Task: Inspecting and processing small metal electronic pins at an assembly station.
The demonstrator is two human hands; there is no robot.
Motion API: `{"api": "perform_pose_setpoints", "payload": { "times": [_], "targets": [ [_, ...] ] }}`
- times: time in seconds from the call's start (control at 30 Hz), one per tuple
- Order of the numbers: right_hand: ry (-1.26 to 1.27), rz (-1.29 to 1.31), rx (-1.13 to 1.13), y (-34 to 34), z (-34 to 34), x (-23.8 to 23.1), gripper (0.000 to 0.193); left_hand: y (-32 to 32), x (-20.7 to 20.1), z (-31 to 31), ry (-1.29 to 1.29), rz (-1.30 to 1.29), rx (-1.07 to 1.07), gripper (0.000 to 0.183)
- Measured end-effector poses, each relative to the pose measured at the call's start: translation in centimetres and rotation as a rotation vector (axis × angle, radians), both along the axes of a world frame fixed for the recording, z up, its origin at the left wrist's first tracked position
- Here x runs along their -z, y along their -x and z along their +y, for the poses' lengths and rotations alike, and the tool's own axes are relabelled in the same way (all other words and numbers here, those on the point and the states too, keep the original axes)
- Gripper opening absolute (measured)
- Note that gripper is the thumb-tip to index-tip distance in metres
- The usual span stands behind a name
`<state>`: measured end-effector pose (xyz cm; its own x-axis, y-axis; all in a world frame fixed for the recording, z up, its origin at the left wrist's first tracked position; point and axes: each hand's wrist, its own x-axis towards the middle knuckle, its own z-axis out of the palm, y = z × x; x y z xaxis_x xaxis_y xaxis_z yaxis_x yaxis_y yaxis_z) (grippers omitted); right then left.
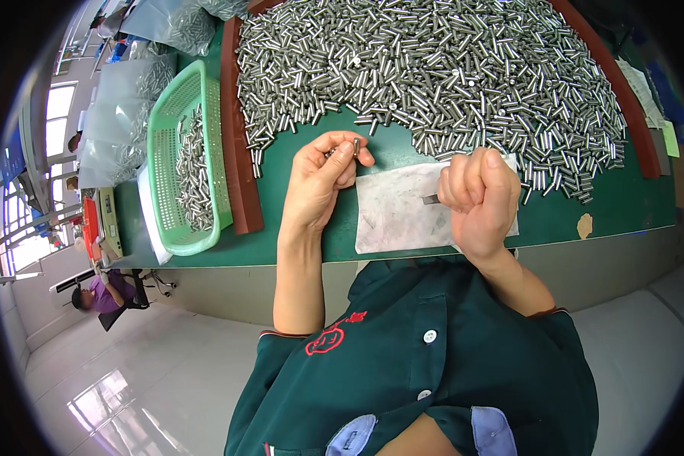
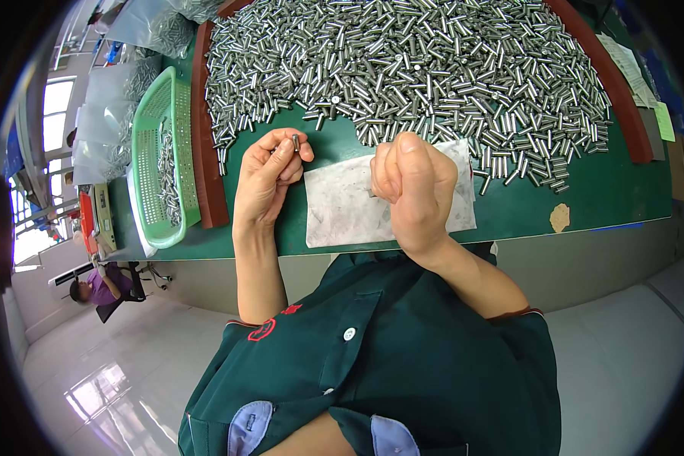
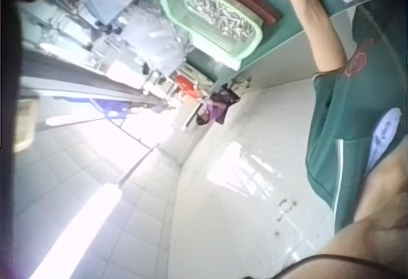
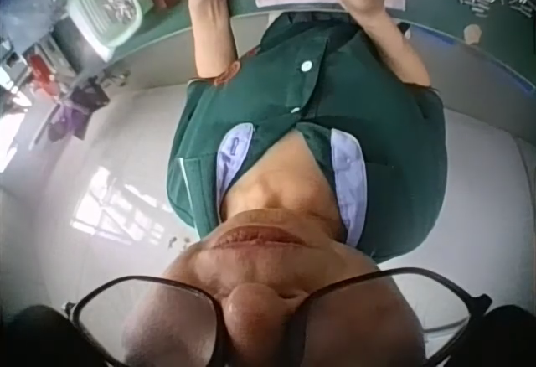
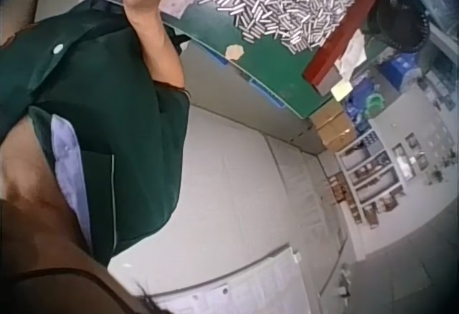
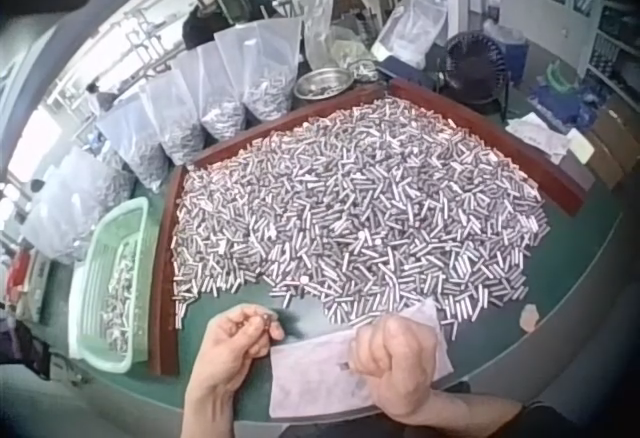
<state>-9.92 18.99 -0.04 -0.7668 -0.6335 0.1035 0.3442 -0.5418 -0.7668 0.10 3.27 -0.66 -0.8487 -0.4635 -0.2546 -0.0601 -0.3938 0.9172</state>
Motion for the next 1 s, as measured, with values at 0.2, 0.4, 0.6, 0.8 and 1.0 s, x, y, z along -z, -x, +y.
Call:
{"api": "perform_pose_setpoints", "payload": {
  "times": [0.2,0.4,0.6,0.8,1.0],
  "targets": [
    [0.006,-0.005,-0.004,-0.1,0.1,0.0,0.037,-0.1,-0.2,0.2,0.02,-0.031,-0.012,0.014],
    [0.0,-0.036,-0.004,-0.1,0.1,0.0,0.036,-1.0,-1.2,2.6,0.385,-0.16,0.016,0.012],
    [0.019,-0.062,-0.032,0.2,0.1,0.0,0.036,-1.5,-1.7,6.5,1.043,-0.295,0.109,0.009],
    [0.131,-0.072,-0.057,0.2,0.3,-0.9,0.038,-1.7,-0.5,7.1,1.181,-0.287,0.098,0.011],
    [0.017,-0.146,-0.056,-0.6,-0.6,-0.1,0.037,-1.7,0.0,7.4,1.225,-0.265,0.052,0.013]
  ]
}}
